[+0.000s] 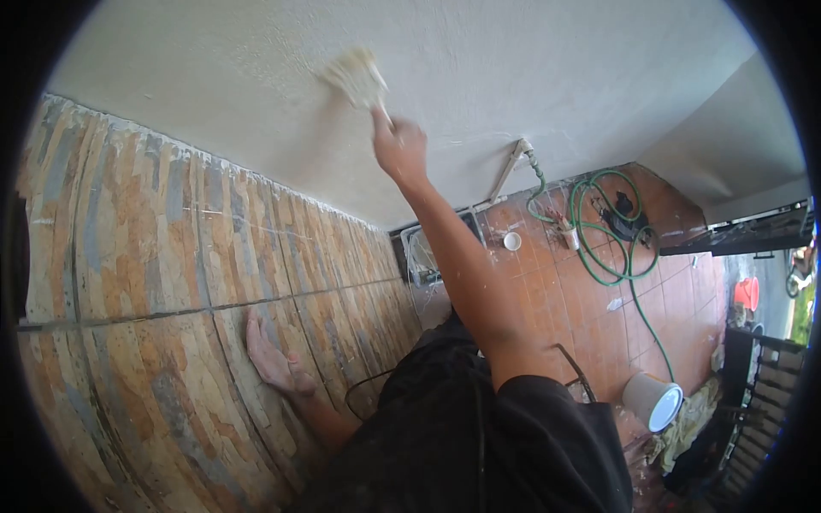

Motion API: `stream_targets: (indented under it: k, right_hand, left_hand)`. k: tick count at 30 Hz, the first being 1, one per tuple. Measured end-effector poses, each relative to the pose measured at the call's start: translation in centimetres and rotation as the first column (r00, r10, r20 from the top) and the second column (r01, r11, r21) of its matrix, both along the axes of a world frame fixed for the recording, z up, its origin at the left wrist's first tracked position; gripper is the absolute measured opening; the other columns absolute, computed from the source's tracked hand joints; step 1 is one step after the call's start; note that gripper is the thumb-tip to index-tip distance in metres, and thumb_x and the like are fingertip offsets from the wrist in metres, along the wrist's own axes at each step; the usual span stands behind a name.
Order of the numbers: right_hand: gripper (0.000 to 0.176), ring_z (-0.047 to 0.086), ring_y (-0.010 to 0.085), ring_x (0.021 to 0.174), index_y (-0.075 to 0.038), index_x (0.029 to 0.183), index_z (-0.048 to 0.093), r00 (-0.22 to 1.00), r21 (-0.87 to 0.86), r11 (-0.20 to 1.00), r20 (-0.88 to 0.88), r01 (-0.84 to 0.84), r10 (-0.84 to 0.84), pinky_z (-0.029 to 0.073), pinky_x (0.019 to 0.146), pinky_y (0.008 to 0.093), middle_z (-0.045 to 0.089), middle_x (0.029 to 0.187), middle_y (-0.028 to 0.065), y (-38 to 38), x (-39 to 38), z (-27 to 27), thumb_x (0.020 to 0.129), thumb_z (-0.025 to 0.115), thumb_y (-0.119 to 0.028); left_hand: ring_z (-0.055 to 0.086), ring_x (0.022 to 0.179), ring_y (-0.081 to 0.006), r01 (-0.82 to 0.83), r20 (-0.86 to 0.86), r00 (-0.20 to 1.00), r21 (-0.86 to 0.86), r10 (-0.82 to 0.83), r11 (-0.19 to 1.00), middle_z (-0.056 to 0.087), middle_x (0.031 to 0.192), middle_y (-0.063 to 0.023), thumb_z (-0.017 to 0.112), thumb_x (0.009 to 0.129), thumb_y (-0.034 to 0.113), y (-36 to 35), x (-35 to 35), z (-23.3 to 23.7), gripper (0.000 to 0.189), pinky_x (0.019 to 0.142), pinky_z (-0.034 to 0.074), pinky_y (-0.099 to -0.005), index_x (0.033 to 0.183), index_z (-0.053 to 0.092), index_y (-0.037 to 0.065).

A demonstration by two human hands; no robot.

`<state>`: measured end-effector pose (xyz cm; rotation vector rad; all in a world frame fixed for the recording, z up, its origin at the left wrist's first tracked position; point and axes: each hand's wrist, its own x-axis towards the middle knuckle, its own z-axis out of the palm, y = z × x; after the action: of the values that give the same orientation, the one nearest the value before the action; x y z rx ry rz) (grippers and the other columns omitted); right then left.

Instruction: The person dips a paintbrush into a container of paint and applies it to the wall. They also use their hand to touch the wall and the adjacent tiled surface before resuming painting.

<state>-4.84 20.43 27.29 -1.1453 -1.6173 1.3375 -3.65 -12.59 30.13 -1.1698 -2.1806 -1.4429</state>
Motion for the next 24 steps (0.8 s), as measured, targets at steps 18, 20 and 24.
stream_targets:
  k: [18,20,24]
  right_hand:
    - [0.052,0.038,0.0129,0.041,0.001,0.058,0.058,0.918,-0.022,0.996,-0.391,-0.086,0.071,0.03,0.04,0.0346,0.043,0.044,0.005,-4.4,-0.2,1.6,0.089,0.054,-0.041]
    - [0.053,0.039,0.0145,0.041,0.002,0.061,0.059,0.959,-0.003,0.993,-0.259,-0.117,0.112,0.032,0.041,0.0352,0.043,0.044,0.0084,-3.4,-1.5,-1.1,0.089,0.053,-0.042]
    - [0.052,0.06,0.0355,0.062,0.004,0.07,0.064,0.993,-0.067,0.998,0.116,-0.007,0.015,0.045,0.061,0.0448,0.058,0.064,0.0247,-3.2,-2.1,-13.4,0.088,0.05,-0.043]
  left_hand:
    - [0.039,0.123,-0.0402,0.04,-0.011,0.999,-0.105,-0.041,0.994,0.038,0.132,-0.0296,0.048,0.087,0.041,0.4,-0.2,-0.5,0.069,0.101,0.033,-0.0504,0.13,0.032,-0.011]
    - [0.039,0.123,-0.0402,0.055,-0.018,0.998,-0.116,-0.057,0.992,0.038,0.132,-0.0297,0.048,0.087,0.041,0.4,-0.4,-0.6,0.069,0.101,0.033,-0.0505,0.13,0.032,-0.01]
    - [0.042,0.119,-0.0426,0.034,-0.046,0.998,-0.132,-0.041,0.991,0.039,0.128,-0.0327,0.048,0.086,0.039,0.5,-0.6,-0.6,0.07,0.098,0.037,-0.0493,0.128,0.033,-0.014]
